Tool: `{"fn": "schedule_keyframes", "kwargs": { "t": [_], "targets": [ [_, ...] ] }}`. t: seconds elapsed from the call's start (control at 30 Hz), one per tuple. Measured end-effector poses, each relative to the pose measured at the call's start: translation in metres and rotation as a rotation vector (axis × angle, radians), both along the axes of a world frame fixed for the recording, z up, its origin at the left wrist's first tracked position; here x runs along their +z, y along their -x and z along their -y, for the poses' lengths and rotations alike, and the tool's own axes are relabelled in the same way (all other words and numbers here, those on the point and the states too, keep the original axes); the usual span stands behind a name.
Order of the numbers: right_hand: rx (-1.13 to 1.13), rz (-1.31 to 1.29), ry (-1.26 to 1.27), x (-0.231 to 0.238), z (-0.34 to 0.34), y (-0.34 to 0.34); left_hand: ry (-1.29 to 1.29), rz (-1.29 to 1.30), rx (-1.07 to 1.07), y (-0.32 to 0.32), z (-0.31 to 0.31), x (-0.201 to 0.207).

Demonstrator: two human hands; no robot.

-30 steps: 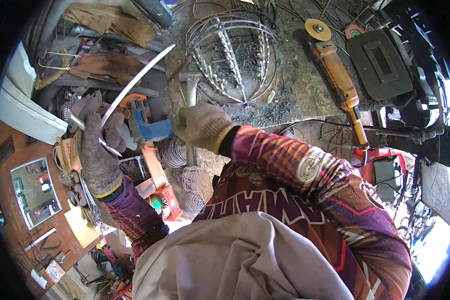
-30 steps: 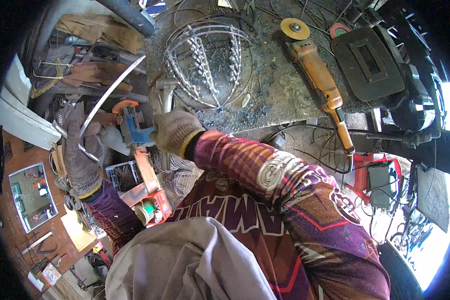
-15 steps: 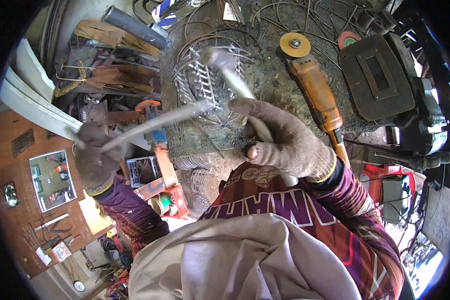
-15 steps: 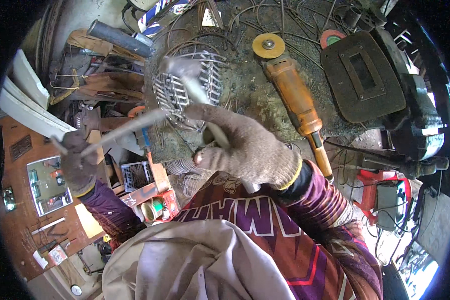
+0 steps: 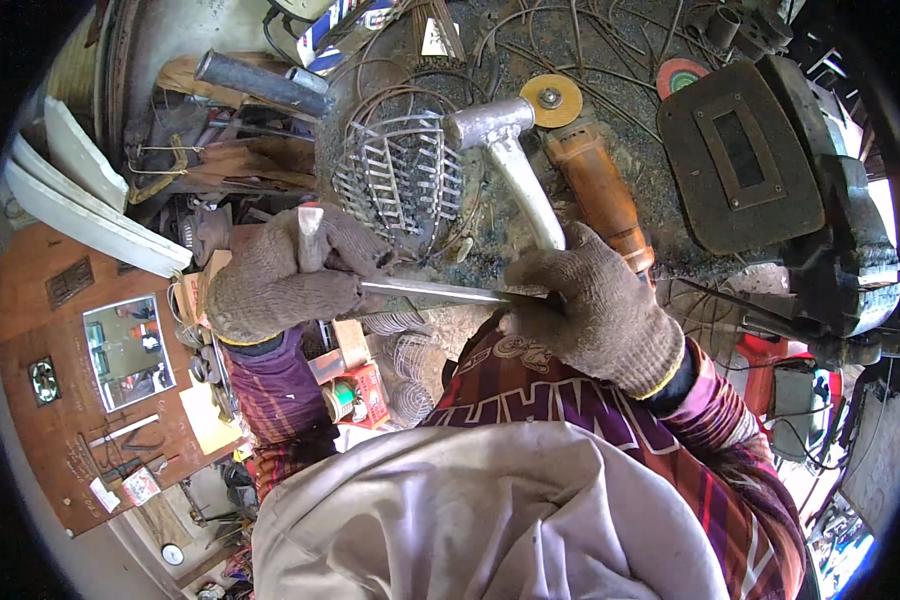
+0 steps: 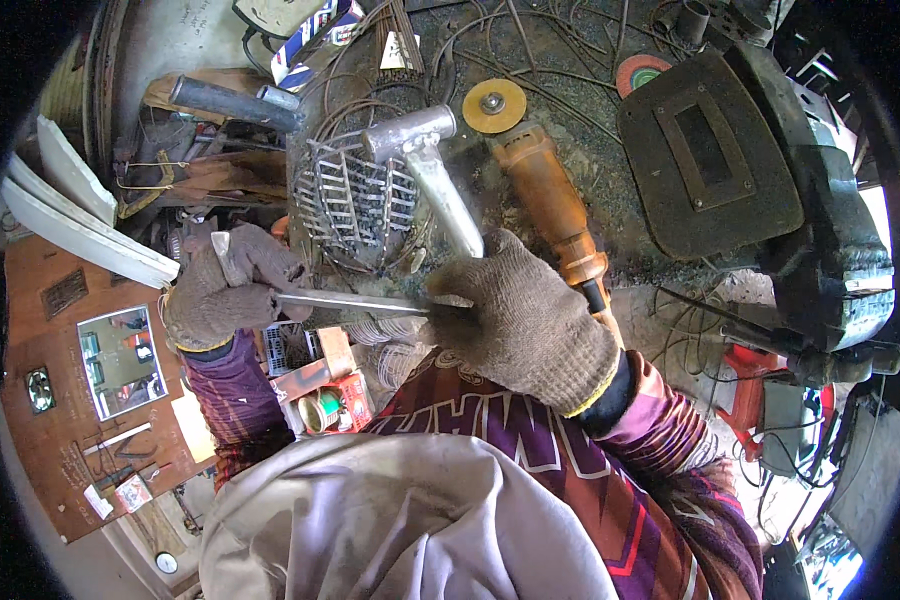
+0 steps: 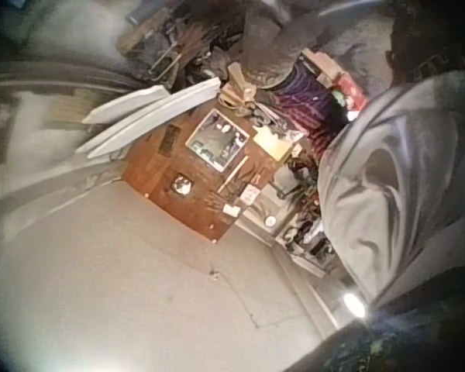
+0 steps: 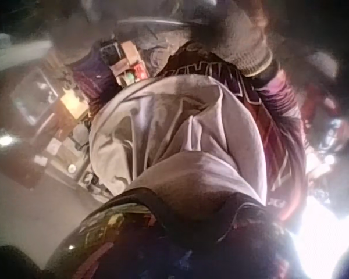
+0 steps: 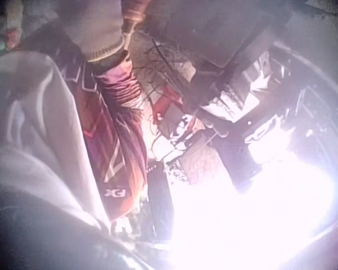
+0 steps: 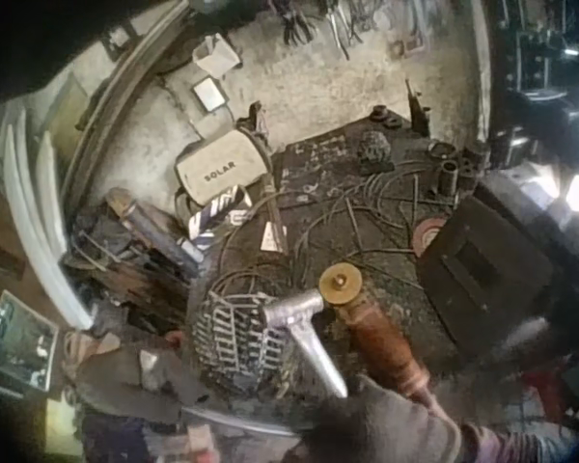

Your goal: The person uses an angle grinder to smooth the edges of a metal bar, then uses a hammer to bend a metal wire around a curved cage-like structure.

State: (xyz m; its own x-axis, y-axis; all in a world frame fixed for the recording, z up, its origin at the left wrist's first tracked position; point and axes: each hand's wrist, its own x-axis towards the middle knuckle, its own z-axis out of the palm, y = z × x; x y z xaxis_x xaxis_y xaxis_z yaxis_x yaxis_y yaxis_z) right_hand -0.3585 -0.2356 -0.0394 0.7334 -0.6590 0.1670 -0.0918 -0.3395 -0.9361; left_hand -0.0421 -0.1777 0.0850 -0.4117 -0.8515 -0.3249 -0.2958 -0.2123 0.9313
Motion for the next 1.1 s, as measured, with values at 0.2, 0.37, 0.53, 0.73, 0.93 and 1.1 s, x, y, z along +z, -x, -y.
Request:
{"fn": "schedule_keyframes", "kwargs": {
  "t": [0.2,0.37,0.53,0.73,0.93,1.1],
  "targets": [
    [0.054,-0.097,0.113,-0.005,-0.001,-0.005,0.050,0.248,0.115,0.039,0.011,0.029],
    [-0.175,-0.149,-0.016,0.000,-0.007,-0.028,0.525,0.940,0.373,0.055,0.028,-0.011],
    [-0.212,-0.169,0.118,0.000,-0.004,-0.058,0.925,1.350,0.671,0.064,0.032,-0.040],
    [-0.292,-0.265,0.133,0.000,0.003,-0.081,0.475,0.266,0.962,0.053,0.036,-0.084],
    [-0.300,-0.171,0.047,-0.015,0.009,-0.077,0.251,0.223,0.853,0.033,0.091,-0.045],
    [-0.213,-0.175,0.074,-0.034,-0.004,-0.014,0.508,0.532,0.589,-0.067,0.175,-0.044]
  ]
}}
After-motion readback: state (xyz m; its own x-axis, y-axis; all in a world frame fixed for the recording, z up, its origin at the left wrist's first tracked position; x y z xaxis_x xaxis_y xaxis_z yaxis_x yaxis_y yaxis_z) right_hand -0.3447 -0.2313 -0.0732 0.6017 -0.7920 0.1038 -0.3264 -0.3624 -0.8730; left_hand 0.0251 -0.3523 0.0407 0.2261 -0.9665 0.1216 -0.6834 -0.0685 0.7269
